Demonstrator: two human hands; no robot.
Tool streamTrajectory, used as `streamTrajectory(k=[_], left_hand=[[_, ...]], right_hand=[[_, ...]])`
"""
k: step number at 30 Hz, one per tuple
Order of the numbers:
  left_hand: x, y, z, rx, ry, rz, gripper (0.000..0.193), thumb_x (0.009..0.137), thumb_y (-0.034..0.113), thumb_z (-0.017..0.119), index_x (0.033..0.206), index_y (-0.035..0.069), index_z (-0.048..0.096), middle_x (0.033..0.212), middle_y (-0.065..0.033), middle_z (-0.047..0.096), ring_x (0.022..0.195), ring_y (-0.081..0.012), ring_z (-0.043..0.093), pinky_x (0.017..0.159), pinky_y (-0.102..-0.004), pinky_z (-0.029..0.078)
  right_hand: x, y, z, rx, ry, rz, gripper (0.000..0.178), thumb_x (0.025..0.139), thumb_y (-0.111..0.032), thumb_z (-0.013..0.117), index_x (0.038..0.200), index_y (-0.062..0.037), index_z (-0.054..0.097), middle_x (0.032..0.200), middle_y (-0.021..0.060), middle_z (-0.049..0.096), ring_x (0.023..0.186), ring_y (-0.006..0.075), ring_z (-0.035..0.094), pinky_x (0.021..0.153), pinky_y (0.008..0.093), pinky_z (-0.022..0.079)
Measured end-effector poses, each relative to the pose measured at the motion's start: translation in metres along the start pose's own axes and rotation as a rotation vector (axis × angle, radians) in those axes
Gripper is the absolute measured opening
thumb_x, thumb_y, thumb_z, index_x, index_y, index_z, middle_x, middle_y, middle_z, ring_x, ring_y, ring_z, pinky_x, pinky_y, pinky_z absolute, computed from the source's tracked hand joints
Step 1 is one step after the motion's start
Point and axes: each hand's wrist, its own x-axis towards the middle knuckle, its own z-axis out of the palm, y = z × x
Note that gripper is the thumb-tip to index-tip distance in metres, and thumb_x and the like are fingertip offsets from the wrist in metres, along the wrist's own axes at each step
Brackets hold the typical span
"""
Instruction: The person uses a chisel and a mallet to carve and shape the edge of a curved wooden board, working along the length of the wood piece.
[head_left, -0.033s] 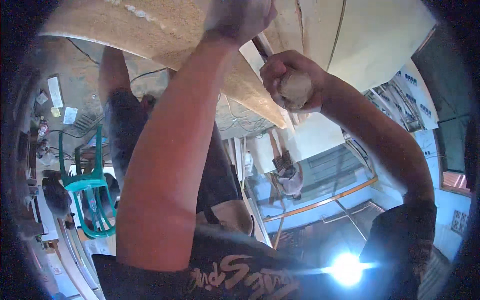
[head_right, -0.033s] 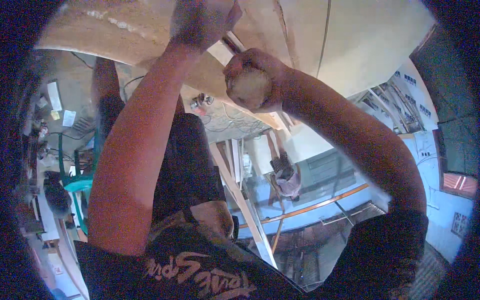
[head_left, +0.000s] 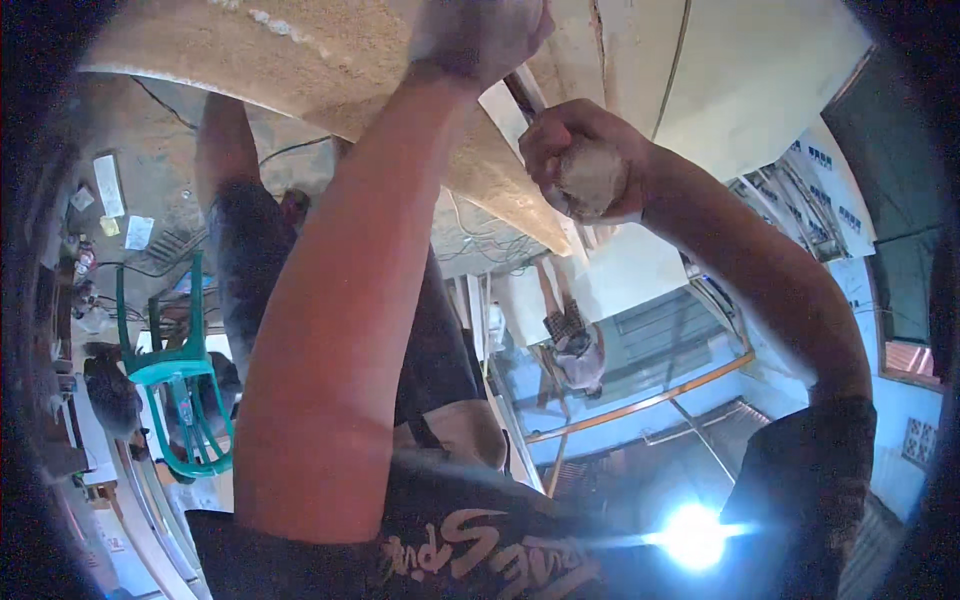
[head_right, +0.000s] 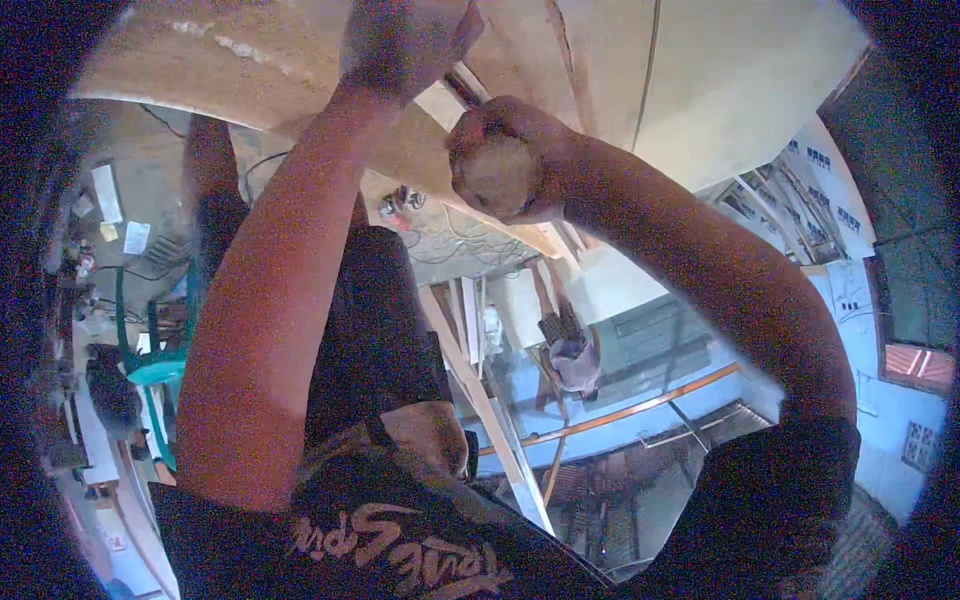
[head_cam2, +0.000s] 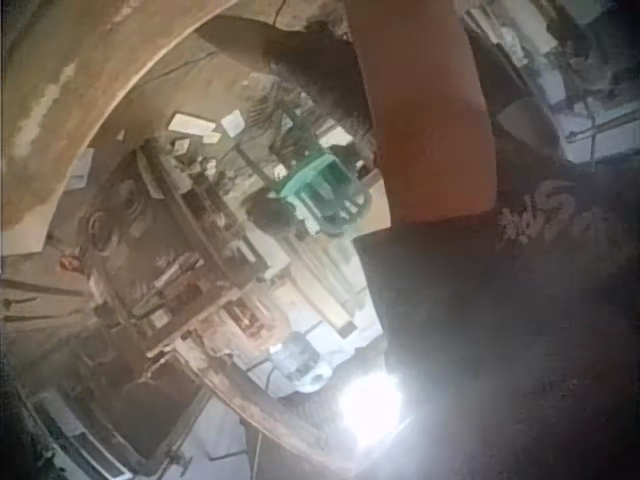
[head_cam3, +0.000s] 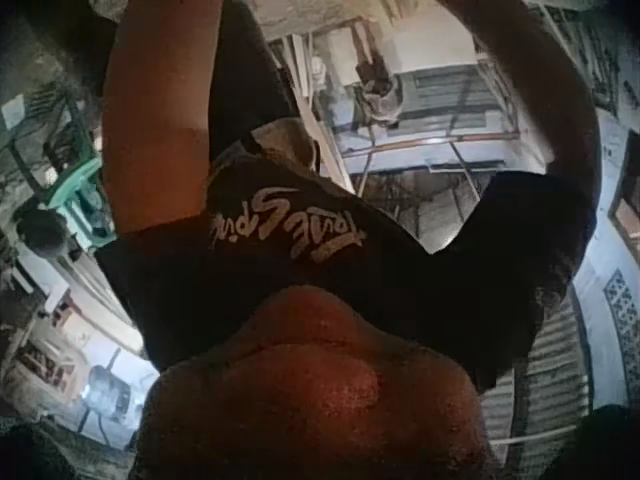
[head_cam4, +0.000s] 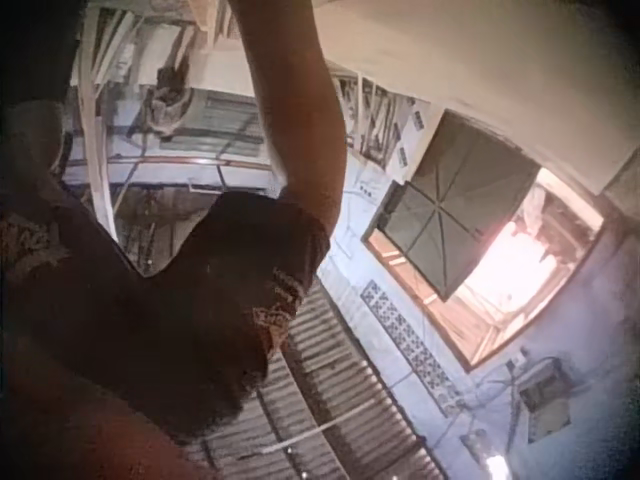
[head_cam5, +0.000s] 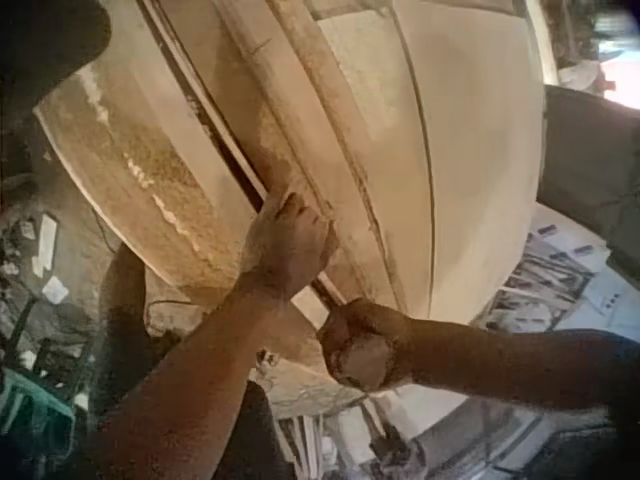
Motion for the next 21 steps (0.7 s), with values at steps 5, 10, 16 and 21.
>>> streamTrajectory(k=[5,10,16,21], left_hand=[[-0.001,0.002,0.005,0.056,0.04,-0.074,0.035,0.103,0.035,0.052,0.092,0.01,0.074,0.089,-0.0082,0.071,0.102,-0.0269,0.064,0.119,-0.0517,0.027],[0.004,0.005,0.009,-0.099,-0.229,-0.081,0.044,0.108,0.038,0.043,0.115,0.005,0.071,0.119,-0.0124,0.069,0.121,-0.0305,0.058,0.12,-0.0513,0.028],[0.001,0.002,0.012,-0.129,0.177,-0.057,0.044,0.103,0.038,0.053,0.08,0.01,0.078,0.079,-0.0086,0.074,0.09,-0.0263,0.07,0.112,-0.0496,0.037],[-0.002,0.0,0.019,-0.2,0.224,-0.068,0.038,0.1,0.032,0.059,0.075,0.009,0.076,0.079,-0.0087,0.073,0.088,-0.028,0.069,0.114,-0.0534,0.038]], right_hand=[[0.001,-0.011,0.013,0.01,0.049,0.073,0.025,0.094,-0.015,0.055,0.071,-0.0117,0.047,0.07,-0.0011,0.05,0.066,0.012,0.062,0.066,0.027,0.061],[0.008,-0.017,0.012,0.115,0.013,0.169,0.021,0.091,-0.015,0.057,0.073,-0.0114,0.048,0.071,-0.001,0.052,0.066,0.0131,0.061,0.067,0.0284,0.06],[0.02,0.002,0.016,0.38,-0.124,0.083,0.021,0.092,-0.029,0.052,0.074,-0.0184,0.056,0.068,-0.0012,0.058,0.057,0.0187,0.057,0.056,0.0344,0.051],[0.023,0.056,0.015,0.902,-0.281,-0.126,0.014,0.097,-0.015,0.054,0.083,-0.0134,0.05,0.071,-0.0061,0.048,0.061,0.008,0.054,0.063,0.0273,0.051]])
